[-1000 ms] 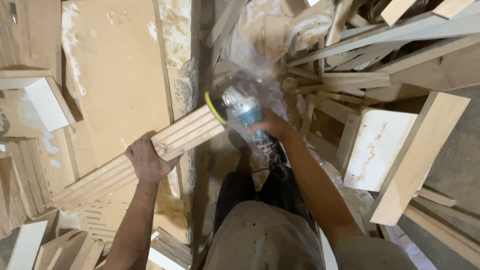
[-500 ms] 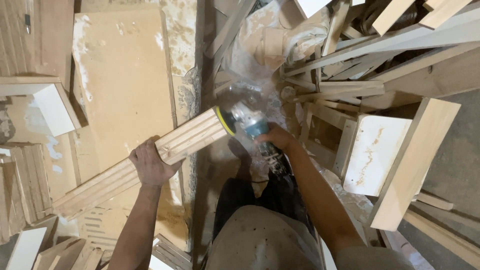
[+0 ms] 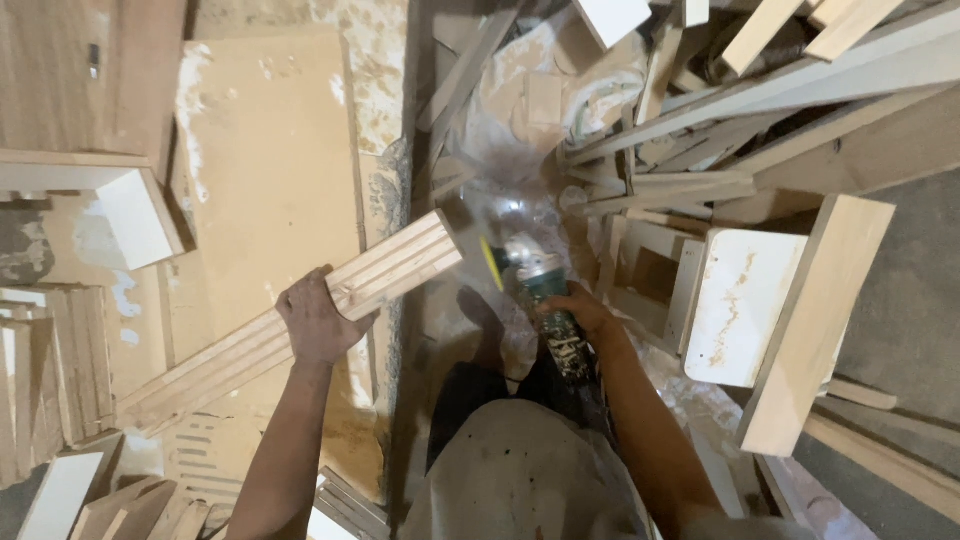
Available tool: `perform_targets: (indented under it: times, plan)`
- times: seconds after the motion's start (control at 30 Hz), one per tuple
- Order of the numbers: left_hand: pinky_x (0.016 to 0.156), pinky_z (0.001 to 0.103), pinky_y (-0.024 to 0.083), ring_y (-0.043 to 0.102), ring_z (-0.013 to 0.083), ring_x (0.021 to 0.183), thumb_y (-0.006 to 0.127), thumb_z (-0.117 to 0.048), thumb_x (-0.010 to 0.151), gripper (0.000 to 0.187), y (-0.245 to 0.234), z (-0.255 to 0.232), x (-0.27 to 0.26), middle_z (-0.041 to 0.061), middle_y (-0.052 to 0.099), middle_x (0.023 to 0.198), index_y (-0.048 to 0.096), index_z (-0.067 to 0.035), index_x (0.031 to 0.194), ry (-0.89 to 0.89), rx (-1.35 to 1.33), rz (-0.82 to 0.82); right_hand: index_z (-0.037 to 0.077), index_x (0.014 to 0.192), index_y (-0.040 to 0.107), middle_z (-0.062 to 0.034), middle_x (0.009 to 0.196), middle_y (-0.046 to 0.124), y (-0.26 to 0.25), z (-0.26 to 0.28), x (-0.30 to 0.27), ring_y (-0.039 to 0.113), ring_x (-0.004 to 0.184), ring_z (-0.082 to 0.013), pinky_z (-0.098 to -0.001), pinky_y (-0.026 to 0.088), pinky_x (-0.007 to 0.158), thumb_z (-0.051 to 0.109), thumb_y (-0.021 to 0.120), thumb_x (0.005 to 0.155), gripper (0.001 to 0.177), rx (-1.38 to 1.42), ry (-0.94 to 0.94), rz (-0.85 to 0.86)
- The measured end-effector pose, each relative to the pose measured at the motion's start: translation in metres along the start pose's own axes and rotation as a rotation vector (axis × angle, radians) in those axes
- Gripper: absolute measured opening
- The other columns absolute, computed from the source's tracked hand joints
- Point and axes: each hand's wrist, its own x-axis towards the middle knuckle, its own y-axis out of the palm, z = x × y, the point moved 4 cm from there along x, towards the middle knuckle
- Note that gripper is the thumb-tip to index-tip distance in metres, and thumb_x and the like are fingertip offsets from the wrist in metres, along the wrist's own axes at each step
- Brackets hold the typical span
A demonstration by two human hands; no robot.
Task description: Sanding wooden slats using a handheld power sander in a workshop environment.
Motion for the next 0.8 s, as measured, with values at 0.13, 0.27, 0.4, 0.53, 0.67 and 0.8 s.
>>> perform_targets:
  times: [0.13, 0.27, 0.4, 0.53, 0.67, 0.8]
  plan:
    - [0.118, 0.05, 0.038, 0.063, 0.0349, 0.132, 0.085, -0.068, 0.059, 0.117, -0.007, 0.012, -0.001, 0.019, 0.065, 0.141, 0.052, -0.003, 0.151, 0.001, -0.039, 0.154, 0.007, 0.146, 0.069, -0.027, 0.136, 0.068, -0.128, -0.228, 0.153, 0.057, 0.137, -0.0413, -0.0527, 0.046, 0.117, 0.04, 0.075, 0.099, 0.058, -0.273, -0.516, -0.011]
    - [0.131, 0.057, 0.021, 0.038, 0.0298, 0.156, 0.083, -0.062, 0.066, 0.134, -0.012, 0.07, -0.007, 0.01, 0.04, 0.169, 0.015, -0.017, 0.173, -0.177, 0.2, 0.711, -0.001, 0.127, 0.067, -0.0211, 0.107, 0.07, -0.153, -0.148, 0.059, 0.067, 0.094, -0.0385, -0.0632, 0.051, 0.093, 0.02, 0.082, 0.081, 0.053, 0.452, -0.371, -0.184]
    - [0.112, 0.057, 0.049, 0.062, 0.0308, 0.139, 0.088, -0.069, 0.06, 0.12, 0.036, 0.133, -0.031, 0.01, 0.063, 0.15, 0.042, -0.018, 0.158, -0.178, 0.248, 0.795, 0.009, 0.101, 0.073, -0.0171, 0.086, 0.069, -0.16, -0.139, -0.006, 0.066, 0.073, -0.0368, -0.0583, 0.05, 0.074, 0.033, 0.085, 0.074, 0.037, 0.621, -0.218, -0.292]
    - [0.098, 0.056, 0.05, 0.059, 0.0374, 0.128, 0.086, -0.06, 0.065, 0.103, -0.01, 0.094, -0.003, 0.014, 0.061, 0.139, 0.043, -0.012, 0.146, -0.119, 0.234, 0.819, 0.002, 0.116, 0.066, -0.0142, 0.091, 0.075, -0.148, -0.13, -0.054, 0.073, 0.073, -0.0278, -0.0385, 0.059, 0.062, 0.026, 0.073, 0.079, 0.045, 0.781, -0.458, -0.205]
    - [0.101, 0.056, 0.044, 0.054, 0.0368, 0.132, 0.087, -0.069, 0.062, 0.113, -0.085, 0.066, 0.031, 0.015, 0.057, 0.141, 0.042, -0.013, 0.149, -0.168, 0.24, 0.658, 0.004, 0.129, 0.055, -0.0164, 0.094, 0.072, -0.14, -0.109, -0.074, 0.072, 0.078, -0.0296, -0.0403, 0.062, 0.071, 0.022, 0.074, 0.082, 0.054, 0.833, -0.506, -0.068]
    - [0.091, 0.052, 0.047, 0.057, 0.0341, 0.112, 0.076, -0.068, 0.07, 0.118, -0.188, 0.029, 0.076, 0.017, 0.06, 0.127, 0.035, -0.005, 0.16, -0.374, 0.216, 0.489, 0.004, 0.127, 0.057, -0.0166, 0.092, 0.071, -0.144, -0.079, -0.07, 0.071, 0.078, -0.0318, -0.0432, 0.06, 0.072, 0.025, 0.072, 0.08, 0.054, 0.739, -0.636, -0.038]
